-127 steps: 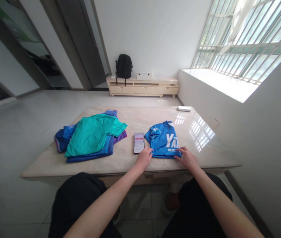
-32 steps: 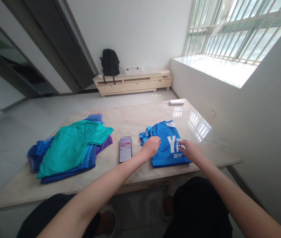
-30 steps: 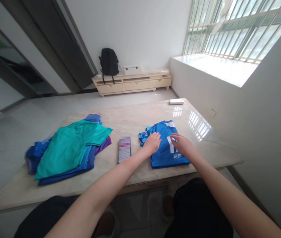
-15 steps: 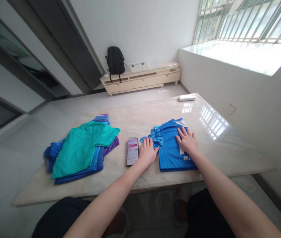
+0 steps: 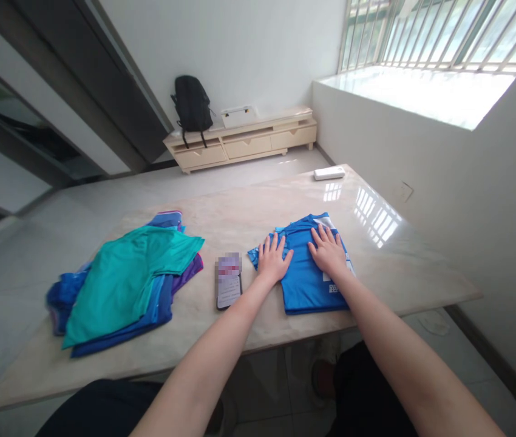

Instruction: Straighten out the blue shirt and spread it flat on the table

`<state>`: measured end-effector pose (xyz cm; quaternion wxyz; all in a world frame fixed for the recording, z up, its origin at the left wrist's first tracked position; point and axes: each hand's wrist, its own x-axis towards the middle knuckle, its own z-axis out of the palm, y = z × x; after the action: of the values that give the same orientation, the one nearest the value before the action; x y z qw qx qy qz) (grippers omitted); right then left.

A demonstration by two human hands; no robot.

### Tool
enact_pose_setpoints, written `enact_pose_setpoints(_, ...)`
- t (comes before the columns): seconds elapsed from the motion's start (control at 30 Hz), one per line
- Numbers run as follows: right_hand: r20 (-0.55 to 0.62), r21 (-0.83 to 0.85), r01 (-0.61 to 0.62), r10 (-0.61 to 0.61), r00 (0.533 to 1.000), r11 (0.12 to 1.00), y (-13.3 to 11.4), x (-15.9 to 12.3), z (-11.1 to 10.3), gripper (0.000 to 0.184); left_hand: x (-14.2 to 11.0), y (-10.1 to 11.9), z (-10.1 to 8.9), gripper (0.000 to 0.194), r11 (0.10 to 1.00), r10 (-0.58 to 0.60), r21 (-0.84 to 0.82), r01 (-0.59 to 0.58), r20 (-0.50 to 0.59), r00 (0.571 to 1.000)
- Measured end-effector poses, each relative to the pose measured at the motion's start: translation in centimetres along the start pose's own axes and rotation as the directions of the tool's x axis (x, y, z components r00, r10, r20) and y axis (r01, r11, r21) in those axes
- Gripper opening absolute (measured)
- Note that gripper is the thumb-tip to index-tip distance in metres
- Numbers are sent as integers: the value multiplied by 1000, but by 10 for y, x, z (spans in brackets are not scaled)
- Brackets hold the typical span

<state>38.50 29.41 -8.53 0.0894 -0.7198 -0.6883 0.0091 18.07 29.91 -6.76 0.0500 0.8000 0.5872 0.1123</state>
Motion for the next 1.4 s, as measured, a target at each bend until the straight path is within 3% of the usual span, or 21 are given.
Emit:
enact_pose_setpoints(0.13, 16, 13, -21, 21, 1000, 1000, 7, 3, 1, 66, -15, -25, -2, 65, 996, -79, 44, 80, -7, 997)
enact_pose_setpoints(0.27, 18, 29, -30, 30, 999, 999, 9, 5, 1, 67, -39, -31, -6, 62, 988, -128, 80, 130, -26, 991)
enact_pose_setpoints(0.33, 16, 37, -28, 27, 999, 999, 9, 4, 0, 66, -55, -28, -8, 62, 992, -101, 67, 105, -67, 993)
enact_pose_setpoints(0.43, -4, 42, -17, 17, 1000, 999, 7, 1, -5, 64, -71, -14, -14, 57, 999, 38, 23, -35, -124, 992)
enact_pose_setpoints(0.57, -84, 31, 2, 1, 996, 1000, -1, -5, -14, 61, -53, 24, -26, 57, 983, 167, -50, -175, -129, 977)
enact_pose_setpoints(0.67, -79, 16, 24, -23, 997, 1000, -5, -9, -14, 60, -26, 50, -24, 59, 977, 193, -76, -199, -86, 977)
enact_pose_setpoints(0.73, -34, 11, 15, -14, 999, 1000, -5, -11, -9, 60, -16, 57, -15, 59, 982, 170, -75, -170, -16, 985)
enact_pose_setpoints(0.83, 2, 18, -9, 9, 1000, 1000, -2, -10, 0, 62, -15, 50, 3, 60, 993, 113, -46, -112, 35, 993)
enact_pose_setpoints(0.97, 11, 23, 15, -15, 1000, 1000, 3, -6, 6, 63, -22, 38, 15, 65, 998, 64, -20, -64, -7, 998)
enact_pose_setpoints(1.27, -10, 60, 109, -109, 994, 992, 8, -2, 1, 59, -33, 33, 17, 80, 993, -99, -72, 96, -39, 994)
enact_pose_setpoints(1.4, -38, 99, 133, -130, 991, 986, 9, -2, 1, 56, -50, 32, 15, 81, 994, -69, -86, 63, -71, 995)
